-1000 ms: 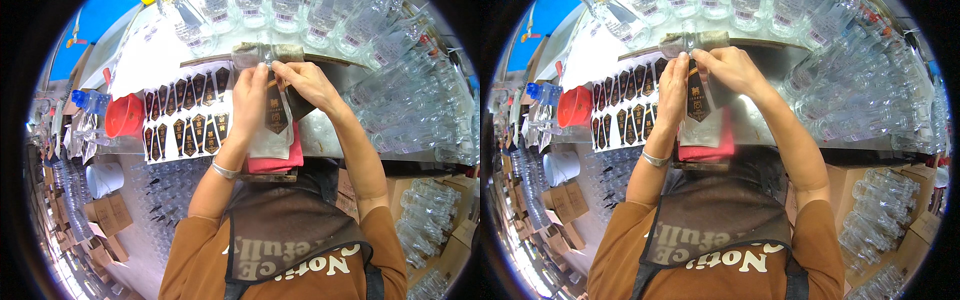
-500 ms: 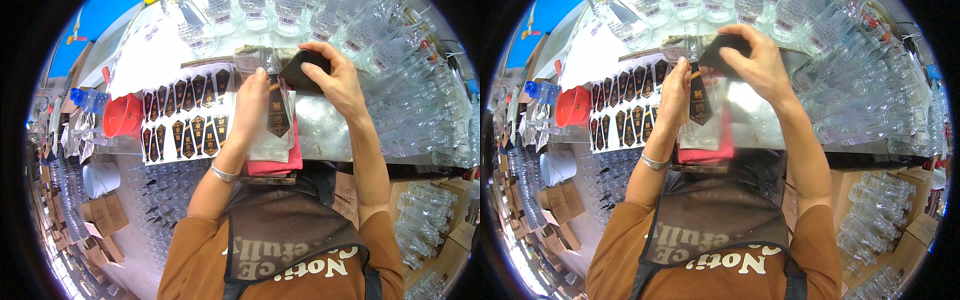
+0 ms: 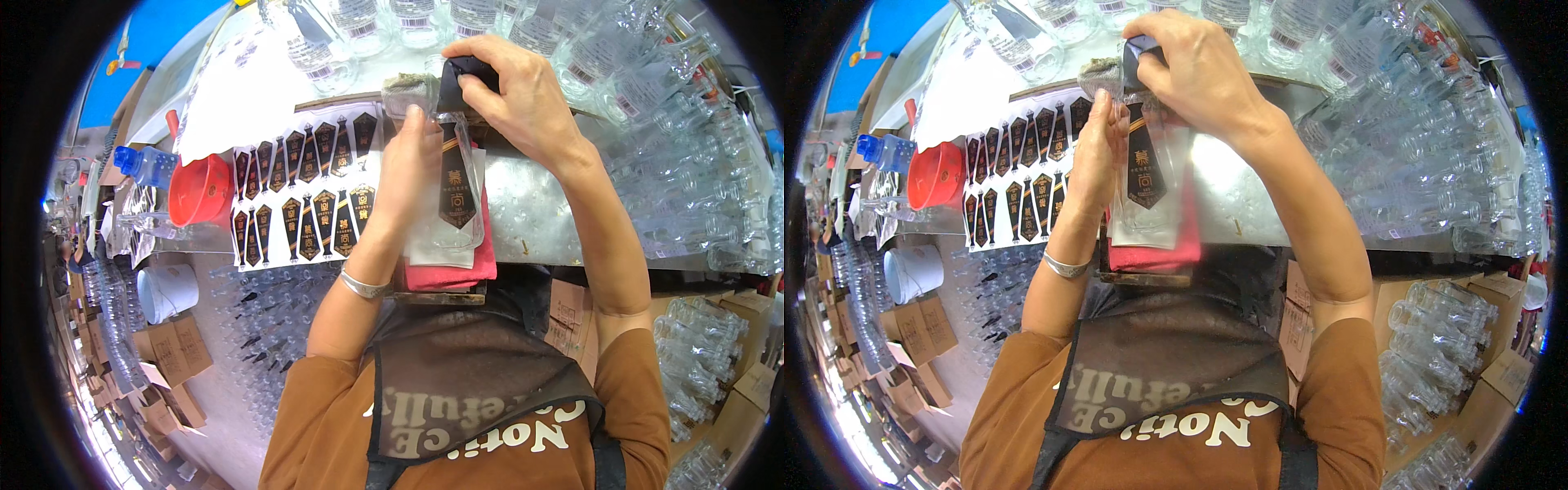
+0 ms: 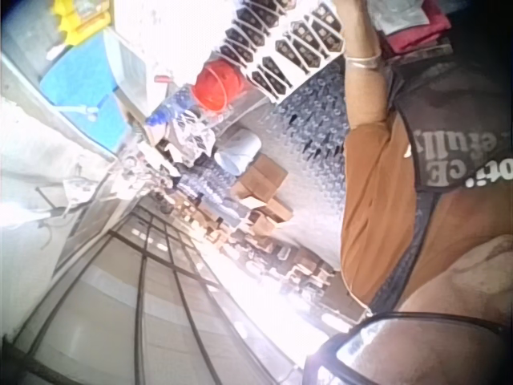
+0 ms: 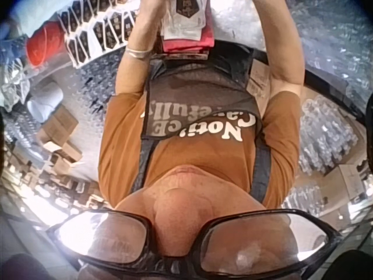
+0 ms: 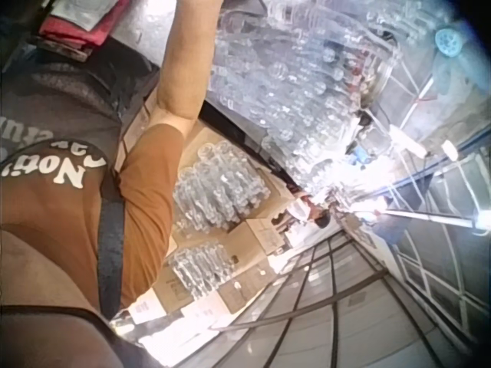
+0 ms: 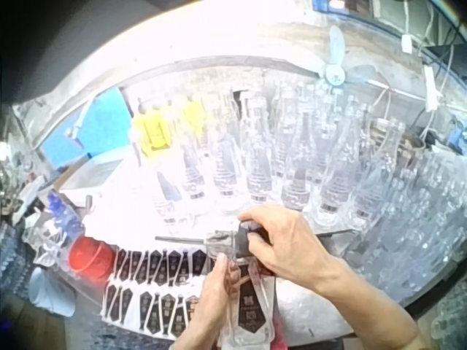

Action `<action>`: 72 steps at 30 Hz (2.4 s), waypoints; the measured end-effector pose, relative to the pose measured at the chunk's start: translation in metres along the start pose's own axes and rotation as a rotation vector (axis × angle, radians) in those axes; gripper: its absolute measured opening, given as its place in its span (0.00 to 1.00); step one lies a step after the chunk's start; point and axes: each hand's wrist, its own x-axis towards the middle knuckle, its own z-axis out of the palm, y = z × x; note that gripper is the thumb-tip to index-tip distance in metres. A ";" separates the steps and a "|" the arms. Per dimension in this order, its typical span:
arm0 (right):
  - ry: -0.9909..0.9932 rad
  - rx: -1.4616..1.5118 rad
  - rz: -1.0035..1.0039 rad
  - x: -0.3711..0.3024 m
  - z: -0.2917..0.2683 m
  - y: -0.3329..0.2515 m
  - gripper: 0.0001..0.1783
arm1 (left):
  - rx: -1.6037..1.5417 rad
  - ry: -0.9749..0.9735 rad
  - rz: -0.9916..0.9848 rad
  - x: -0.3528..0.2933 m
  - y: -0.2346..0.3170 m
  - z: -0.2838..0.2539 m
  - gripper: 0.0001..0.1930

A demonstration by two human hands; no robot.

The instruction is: The person repeatedly picks up clear plastic bottles, applies a dark rectangular label to each bottle, and places the labeled bottles on a nearby surface. The person handles the bottles one at a time and continues the process throughout the clip.

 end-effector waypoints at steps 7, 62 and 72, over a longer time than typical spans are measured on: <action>0.147 0.335 0.262 -0.017 -0.009 -0.004 0.16 | 0.412 0.017 -0.001 0.012 0.022 -0.005 0.30; -0.006 0.506 0.425 -0.043 -0.018 -0.007 0.17 | 0.161 0.064 0.085 -0.031 0.018 -0.019 0.39; -0.039 0.166 0.192 -0.013 -0.006 -0.003 0.16 | 0.178 0.065 0.071 -0.056 0.010 -0.035 0.23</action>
